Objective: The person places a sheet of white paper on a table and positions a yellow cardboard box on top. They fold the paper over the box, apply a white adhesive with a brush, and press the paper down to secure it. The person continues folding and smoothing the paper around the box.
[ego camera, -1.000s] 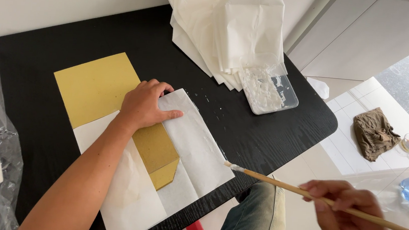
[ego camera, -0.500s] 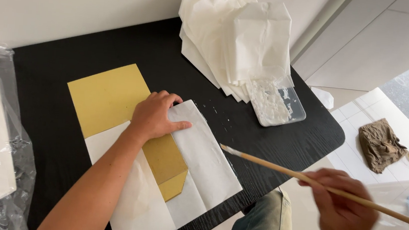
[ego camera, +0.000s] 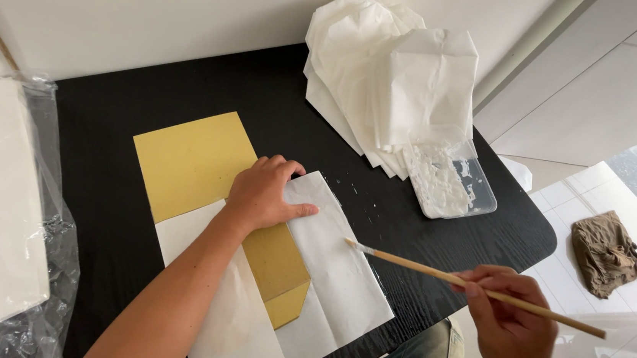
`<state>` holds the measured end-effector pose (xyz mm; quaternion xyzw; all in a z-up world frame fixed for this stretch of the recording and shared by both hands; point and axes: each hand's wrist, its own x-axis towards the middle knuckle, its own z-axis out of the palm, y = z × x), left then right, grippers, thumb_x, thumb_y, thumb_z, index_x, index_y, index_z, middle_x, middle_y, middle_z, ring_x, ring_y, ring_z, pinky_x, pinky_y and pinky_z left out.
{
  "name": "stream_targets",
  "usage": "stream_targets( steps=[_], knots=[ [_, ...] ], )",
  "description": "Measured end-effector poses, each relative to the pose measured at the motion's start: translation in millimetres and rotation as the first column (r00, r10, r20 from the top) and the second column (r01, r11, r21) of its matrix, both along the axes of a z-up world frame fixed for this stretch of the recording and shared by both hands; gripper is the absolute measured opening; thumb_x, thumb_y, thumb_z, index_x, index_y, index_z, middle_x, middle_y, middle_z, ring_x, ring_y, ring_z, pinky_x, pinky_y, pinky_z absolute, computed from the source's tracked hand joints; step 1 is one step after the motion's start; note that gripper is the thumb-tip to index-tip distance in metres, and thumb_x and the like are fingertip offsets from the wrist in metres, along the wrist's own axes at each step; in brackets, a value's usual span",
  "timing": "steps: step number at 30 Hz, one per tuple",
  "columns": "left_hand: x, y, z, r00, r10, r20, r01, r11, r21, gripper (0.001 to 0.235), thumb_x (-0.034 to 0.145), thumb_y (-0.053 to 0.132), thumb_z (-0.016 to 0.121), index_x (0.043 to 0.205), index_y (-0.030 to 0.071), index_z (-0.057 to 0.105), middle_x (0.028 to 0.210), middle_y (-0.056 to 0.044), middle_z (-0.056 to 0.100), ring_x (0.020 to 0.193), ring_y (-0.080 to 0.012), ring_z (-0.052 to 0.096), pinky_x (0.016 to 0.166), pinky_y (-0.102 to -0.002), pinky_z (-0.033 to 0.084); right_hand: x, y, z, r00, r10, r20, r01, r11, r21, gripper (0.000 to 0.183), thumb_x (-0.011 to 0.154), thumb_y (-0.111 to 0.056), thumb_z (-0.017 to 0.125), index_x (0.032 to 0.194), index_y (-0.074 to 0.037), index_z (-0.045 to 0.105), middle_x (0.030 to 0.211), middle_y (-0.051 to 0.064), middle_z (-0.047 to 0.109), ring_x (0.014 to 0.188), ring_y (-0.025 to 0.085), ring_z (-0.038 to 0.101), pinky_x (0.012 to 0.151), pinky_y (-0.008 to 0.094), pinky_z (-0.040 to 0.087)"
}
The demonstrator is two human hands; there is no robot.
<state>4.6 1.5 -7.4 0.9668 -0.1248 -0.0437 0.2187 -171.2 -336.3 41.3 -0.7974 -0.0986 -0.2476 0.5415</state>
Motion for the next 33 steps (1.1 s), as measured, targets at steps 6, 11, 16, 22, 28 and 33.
stream_targets(
  steps=[6,11,16,22,28,33],
  knots=[
    [-0.9,0.3,2.2,1.0,0.002,-0.005,-0.002,1.0,0.002,0.07,0.073,0.073,0.075,0.126,0.028,0.063,0.119,0.004,0.062,0.111,-0.0199,0.058,0.08,-0.043,0.054,-3.0,4.0,6.0,0.992,-0.037,0.123,0.044,0.998,-0.048,0.015,0.092,0.009,0.065,0.099,0.0,0.054,0.098,0.024,0.067,0.092,0.034,0.079,0.082,0.036,0.072],
    [-1.3,0.1,2.0,1.0,0.012,0.001,-0.012,1.0,0.001,0.068,0.073,0.073,0.075,0.124,0.029,0.063,0.115,0.005,0.062,0.109,-0.0185,0.059,0.08,-0.041,0.054,7.2,21.1,0.4,0.994,0.001,0.11,0.002,1.0,-0.028,0.013,0.088,0.005,0.071,0.1,0.002,0.066,0.097,0.021,0.071,0.083,0.03,0.08,0.072,0.03,0.073],
    [-0.9,0.1,2.9,1.0,0.008,0.013,-0.009,1.0,0.012,0.068,0.073,0.073,0.075,0.123,0.029,0.063,0.115,0.004,0.062,0.109,-0.0199,0.059,0.081,-0.042,0.054,-3.3,20.8,6.5,0.997,-0.067,0.044,0.071,0.994,-0.081,0.012,0.087,0.004,0.071,0.097,0.004,0.065,0.094,0.02,0.072,0.082,0.028,0.08,0.069,0.031,0.071],
    [-1.2,0.0,3.3,1.0,0.004,0.004,-0.004,1.0,0.009,0.069,0.074,0.072,0.075,0.126,0.028,0.063,0.118,0.004,0.062,0.111,-0.0203,0.059,0.082,-0.042,0.054,-4.9,21.7,12.1,0.984,-0.143,0.102,0.15,0.987,-0.06,0.011,0.088,0.007,0.071,0.093,0.004,0.062,0.093,0.023,0.071,0.079,0.031,0.079,0.065,0.03,0.068],
    [-0.4,0.3,7.2,1.0,-0.001,-0.001,0.001,1.0,0.003,0.07,0.073,0.072,0.075,0.126,0.028,0.063,0.118,0.003,0.061,0.111,-0.0208,0.059,0.083,-0.043,0.053,27.5,52.8,10.8,0.988,-0.086,0.129,0.086,0.996,0.009,0.006,0.088,0.001,0.075,0.092,0.002,0.07,0.094,0.017,0.075,0.068,0.015,0.069,0.052,0.016,0.051],
    [0.5,-0.7,8.1,1.0,-0.011,-0.009,0.011,1.0,0.004,0.07,0.073,0.072,0.075,0.127,0.029,0.062,0.12,0.003,0.061,0.112,-0.0202,0.058,0.085,-0.042,0.053,27.5,57.7,15.7,0.992,-0.107,0.073,0.116,0.984,-0.133,0.004,0.088,-0.006,0.077,0.091,-0.003,0.077,0.088,0.007,0.076,0.051,0.005,0.047,0.043,0.018,0.036]
  ],
)
